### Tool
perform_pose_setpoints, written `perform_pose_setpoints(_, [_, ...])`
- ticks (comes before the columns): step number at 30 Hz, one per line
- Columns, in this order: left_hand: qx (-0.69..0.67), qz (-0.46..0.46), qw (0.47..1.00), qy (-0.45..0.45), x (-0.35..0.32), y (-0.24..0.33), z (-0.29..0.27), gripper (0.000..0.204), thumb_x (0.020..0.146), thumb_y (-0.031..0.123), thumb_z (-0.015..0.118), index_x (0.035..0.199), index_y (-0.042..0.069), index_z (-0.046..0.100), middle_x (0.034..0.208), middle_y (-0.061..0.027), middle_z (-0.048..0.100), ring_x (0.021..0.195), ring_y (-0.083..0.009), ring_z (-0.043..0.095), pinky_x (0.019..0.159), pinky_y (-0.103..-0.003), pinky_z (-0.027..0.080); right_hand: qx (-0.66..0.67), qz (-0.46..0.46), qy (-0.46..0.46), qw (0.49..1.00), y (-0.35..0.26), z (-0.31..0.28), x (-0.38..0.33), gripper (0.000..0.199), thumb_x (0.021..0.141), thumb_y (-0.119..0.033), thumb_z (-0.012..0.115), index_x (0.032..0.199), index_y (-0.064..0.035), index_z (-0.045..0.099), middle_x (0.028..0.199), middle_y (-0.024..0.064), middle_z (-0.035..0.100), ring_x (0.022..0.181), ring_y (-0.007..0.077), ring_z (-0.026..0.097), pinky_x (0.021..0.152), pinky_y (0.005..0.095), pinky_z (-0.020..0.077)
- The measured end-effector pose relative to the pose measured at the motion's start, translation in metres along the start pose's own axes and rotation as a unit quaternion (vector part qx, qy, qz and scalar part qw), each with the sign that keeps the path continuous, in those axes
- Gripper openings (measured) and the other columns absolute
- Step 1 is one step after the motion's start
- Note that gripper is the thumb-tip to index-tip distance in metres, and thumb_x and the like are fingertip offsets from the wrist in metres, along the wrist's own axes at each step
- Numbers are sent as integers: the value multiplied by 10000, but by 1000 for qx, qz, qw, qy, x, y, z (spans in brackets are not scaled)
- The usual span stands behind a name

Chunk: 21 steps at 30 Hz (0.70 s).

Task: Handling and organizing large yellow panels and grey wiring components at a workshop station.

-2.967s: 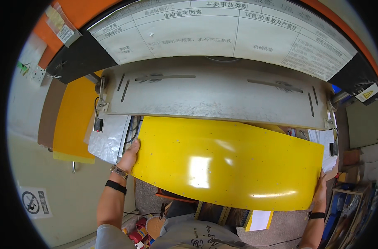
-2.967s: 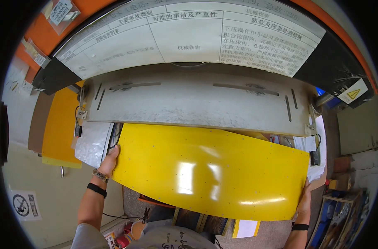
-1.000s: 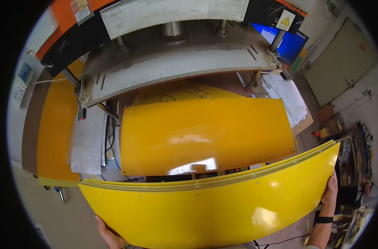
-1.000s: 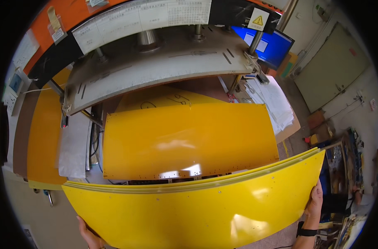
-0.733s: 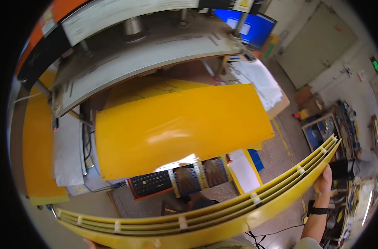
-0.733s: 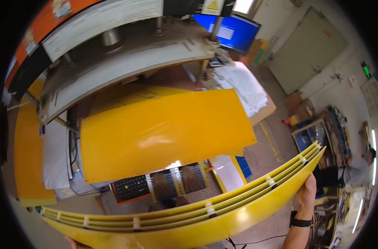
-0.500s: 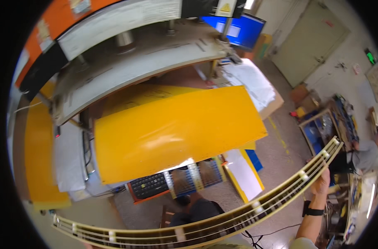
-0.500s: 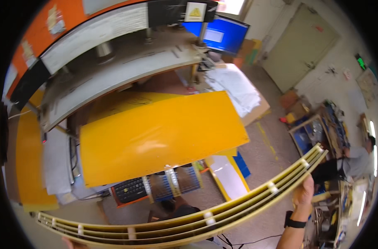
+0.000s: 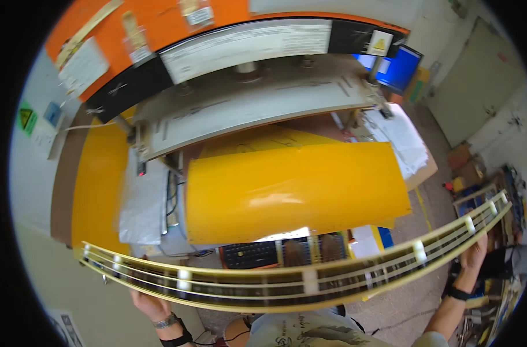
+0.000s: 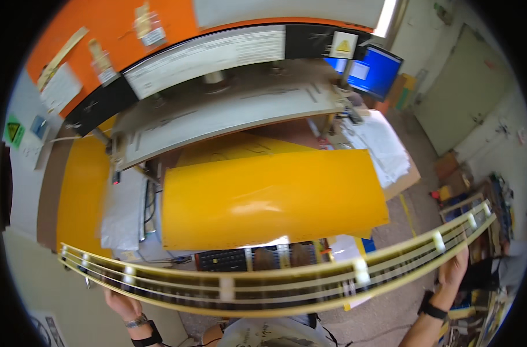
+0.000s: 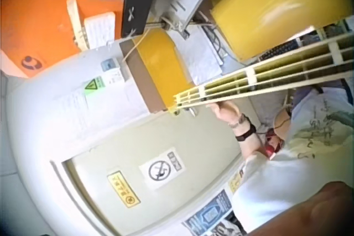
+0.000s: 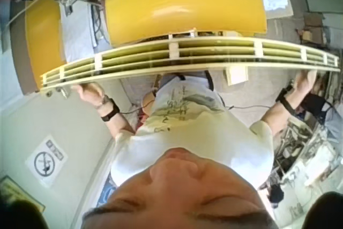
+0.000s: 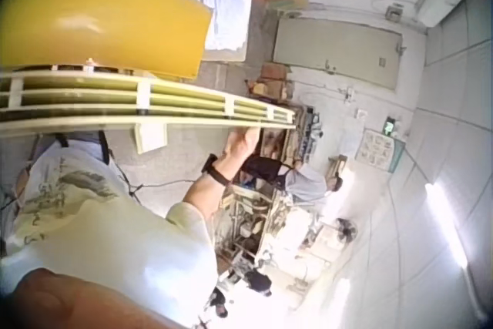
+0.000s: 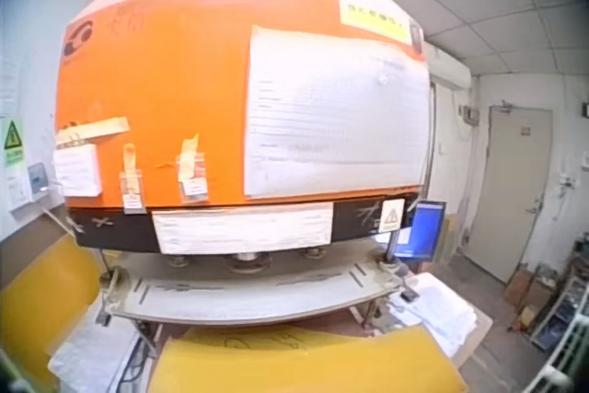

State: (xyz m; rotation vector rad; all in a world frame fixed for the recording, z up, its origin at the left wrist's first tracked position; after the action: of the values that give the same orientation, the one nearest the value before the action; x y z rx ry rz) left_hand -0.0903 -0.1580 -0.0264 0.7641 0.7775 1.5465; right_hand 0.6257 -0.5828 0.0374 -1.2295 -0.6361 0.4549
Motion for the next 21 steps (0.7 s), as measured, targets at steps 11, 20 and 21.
perform_pose_setpoints(11, [43, -7, 998, -39, 89, -59, 67, 524, 1051, 264, 468, 1522, 42, 406, 1569, -142, 420, 1448, -255, 385, 1221, -464, 292, 240, -41, 24, 970, 62, 62, 124, 492, 1074, -347, 443, 1417, -1, 505, 1362, 155, 589, 1273, 326, 548, 1136, 463, 398])
perform_pose_setpoints(20, [24, -4, 999, -23, 116, -113, 44, 566, 1072, 396, 338, 1501, 43, 447, 1536, -145, 465, 1470, -265, 364, 1223, -521, 279, 220, -54, 95, 969, 135, 79, 172, 446, 1003, -386, 416, 1098, 15, 587, 1012, 122, 568, 1039, 275, 536, 1033, 391, 416])
perform_pose_setpoints(21, [68, 23, 997, -31, 119, -120, 42, 580, 1068, 412, 334, 1502, 44, 447, 1533, -149, 469, 1469, -272, 366, 1222, -523, 278, 215, -58, 96, 970, 143, 77, 177, 464, 1002, -412, 420, 1092, 10, 589, 1014, 122, 568, 1039, 270, 536, 1036, 389, 415])
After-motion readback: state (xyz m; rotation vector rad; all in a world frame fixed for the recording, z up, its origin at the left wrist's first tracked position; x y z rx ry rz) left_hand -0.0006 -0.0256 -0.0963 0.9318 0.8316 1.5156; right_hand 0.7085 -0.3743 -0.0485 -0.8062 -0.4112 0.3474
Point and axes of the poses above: each hand's wrist, its own x-axis towards the middle knuckle, its own z-axis out of the palm, y = z × x, the point moved 3 cm from there along x, towards the middle knuckle
